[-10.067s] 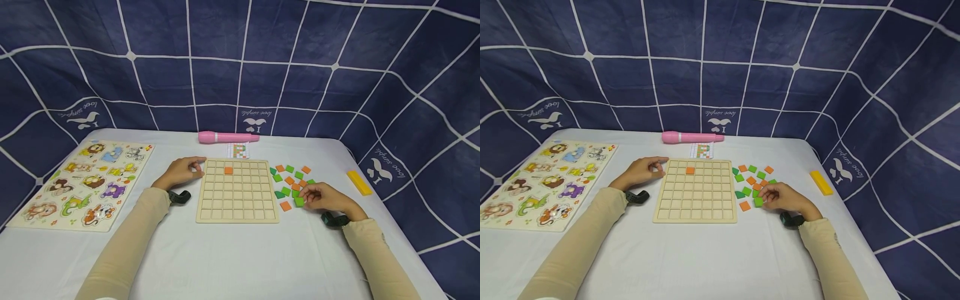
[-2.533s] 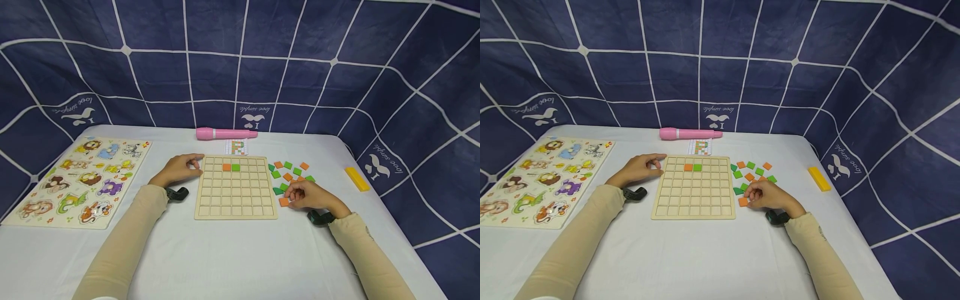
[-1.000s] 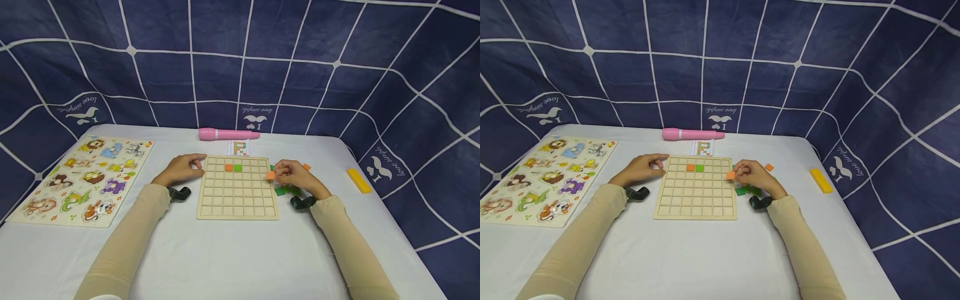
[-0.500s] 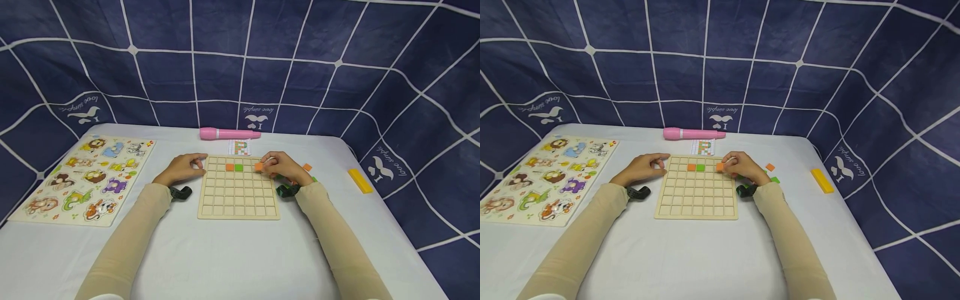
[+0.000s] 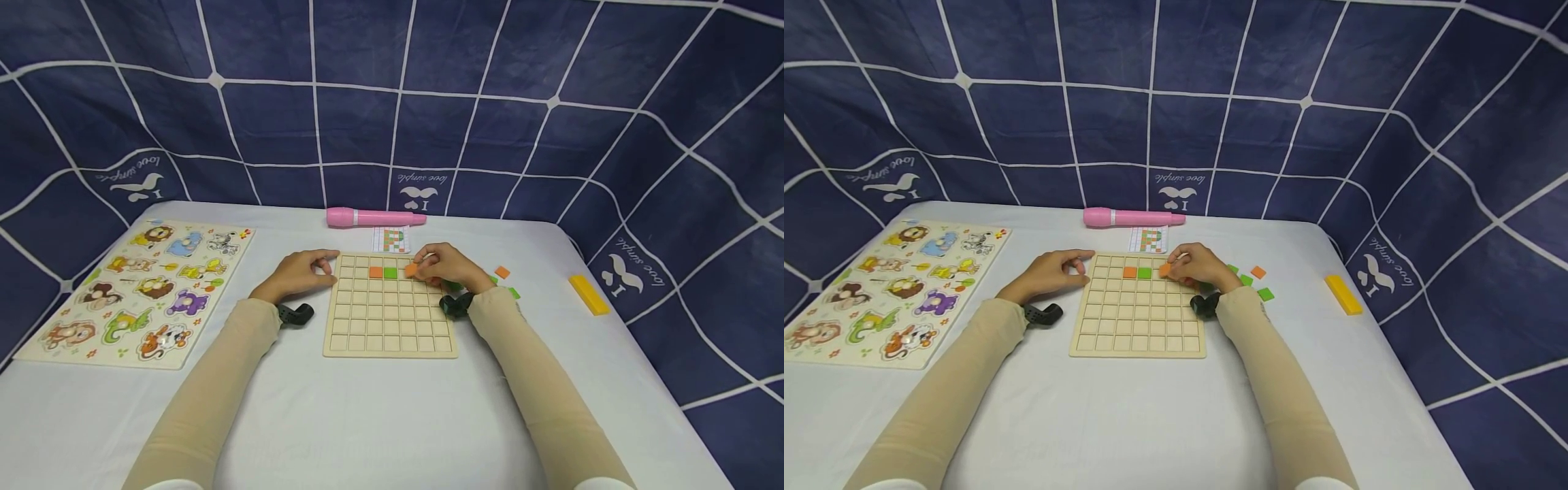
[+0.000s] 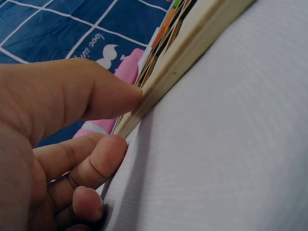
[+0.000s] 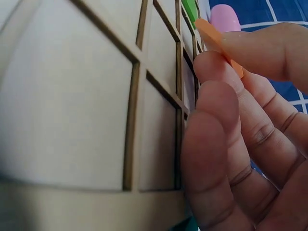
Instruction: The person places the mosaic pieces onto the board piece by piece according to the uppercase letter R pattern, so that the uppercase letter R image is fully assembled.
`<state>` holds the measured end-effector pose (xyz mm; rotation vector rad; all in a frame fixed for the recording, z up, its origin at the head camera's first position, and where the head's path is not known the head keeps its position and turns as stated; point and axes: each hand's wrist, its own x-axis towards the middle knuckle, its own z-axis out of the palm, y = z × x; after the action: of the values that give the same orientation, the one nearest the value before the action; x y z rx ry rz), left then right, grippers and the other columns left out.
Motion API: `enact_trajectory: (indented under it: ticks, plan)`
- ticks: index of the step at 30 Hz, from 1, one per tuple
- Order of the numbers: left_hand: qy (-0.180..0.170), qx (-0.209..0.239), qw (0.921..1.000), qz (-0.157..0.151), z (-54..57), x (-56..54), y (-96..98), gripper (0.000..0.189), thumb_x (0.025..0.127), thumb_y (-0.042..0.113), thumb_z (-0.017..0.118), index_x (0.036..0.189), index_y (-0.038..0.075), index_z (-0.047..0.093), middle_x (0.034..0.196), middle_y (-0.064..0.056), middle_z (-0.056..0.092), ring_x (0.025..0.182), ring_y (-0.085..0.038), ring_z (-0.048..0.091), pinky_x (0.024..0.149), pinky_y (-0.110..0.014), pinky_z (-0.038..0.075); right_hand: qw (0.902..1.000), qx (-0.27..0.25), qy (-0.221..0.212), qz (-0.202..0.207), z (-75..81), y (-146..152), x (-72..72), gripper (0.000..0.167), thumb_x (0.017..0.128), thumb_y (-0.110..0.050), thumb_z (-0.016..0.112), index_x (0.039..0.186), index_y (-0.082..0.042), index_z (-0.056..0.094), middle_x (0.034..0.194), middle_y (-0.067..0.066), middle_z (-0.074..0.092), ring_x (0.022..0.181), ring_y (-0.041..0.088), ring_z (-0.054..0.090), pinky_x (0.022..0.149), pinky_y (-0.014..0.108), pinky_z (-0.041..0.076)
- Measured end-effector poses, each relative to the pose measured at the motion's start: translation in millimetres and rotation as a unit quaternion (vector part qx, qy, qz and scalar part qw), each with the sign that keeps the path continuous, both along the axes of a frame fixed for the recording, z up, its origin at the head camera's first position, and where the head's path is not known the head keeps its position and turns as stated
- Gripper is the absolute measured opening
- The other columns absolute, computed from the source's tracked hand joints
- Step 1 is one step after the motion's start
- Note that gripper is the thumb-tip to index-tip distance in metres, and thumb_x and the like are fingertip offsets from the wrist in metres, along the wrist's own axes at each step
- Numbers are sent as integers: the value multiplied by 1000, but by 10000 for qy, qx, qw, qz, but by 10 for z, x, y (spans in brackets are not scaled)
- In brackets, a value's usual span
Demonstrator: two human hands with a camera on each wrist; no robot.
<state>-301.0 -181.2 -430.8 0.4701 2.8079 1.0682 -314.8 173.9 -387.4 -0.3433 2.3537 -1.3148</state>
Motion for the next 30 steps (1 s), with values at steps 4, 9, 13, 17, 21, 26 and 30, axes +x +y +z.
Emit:
enact_trajectory:
  ticks: [4, 9, 13, 17, 21, 26, 30]
  plan:
    - [-13, 2, 10000, -9, 8, -2, 2, 67, 91, 25, 78, 153, 6, 61, 102, -3, 69, 82, -19, 49, 79, -37, 37, 10000, 64, -31, 23, 0, -28, -22, 28, 95, -4, 77, 119, 3, 65, 80, -2, 70, 67, 14, 59, 65, 26, 52]
    - [-37, -15, 10000, -33, 11, -5, 2, 69, 91, 26, 79, 154, 6, 60, 102, -2, 69, 84, -20, 50, 79, -37, 37, 9998, 112, 61, 130, -7, -55, -39, 27, 96, -3, 77, 119, 5, 65, 81, -2, 70, 67, 13, 58, 65, 25, 51]
    - [-29, -38, 10000, -38, 3, -8, -2, 69, 92, 27, 79, 154, 6, 60, 102, -2, 69, 84, -20, 50, 80, -37, 37, 9994, 184, 165, 231, -18, -77, -40, 27, 97, -3, 75, 120, 6, 67, 84, -1, 71, 67, 11, 57, 64, 24, 50]
    - [-45, -29, 10000, -14, -4, -9, -4, 68, 92, 26, 79, 154, 6, 60, 102, -2, 69, 83, -20, 49, 80, -37, 36, 9992, 270, 187, 230, -26, -100, -39, 27, 97, -3, 76, 120, 6, 68, 85, 0, 70, 68, 12, 57, 65, 25, 50]
    - [-41, -13, 10000, -31, -3, -5, -2, 68, 91, 26, 79, 154, 6, 60, 102, -2, 69, 81, -19, 49, 79, -37, 36, 9991, 348, 200, 163, -30, -122, -38, 25, 96, -3, 77, 119, 5, 70, 85, 1, 69, 67, 12, 57, 66, 25, 50]
    - [-22, -16, 10000, -28, -4, -8, -4, 68, 91, 26, 79, 154, 6, 60, 102, -3, 69, 80, -19, 49, 78, -37, 36, 9984, 450, 317, 143, -55, -135, -47, 24, 94, -3, 80, 115, 4, 71, 84, 0, 70, 66, 11, 57, 65, 25, 50]
    - [-22, 23, 10000, -26, -6, -12, -4, 68, 91, 25, 79, 153, 6, 61, 103, -3, 70, 79, -19, 48, 77, -37, 36, 9976, 531, 426, 148, -60, -145, -42, 23, 93, -3, 81, 113, 3, 72, 83, -1, 68, 67, 11, 57, 64, 25, 50]
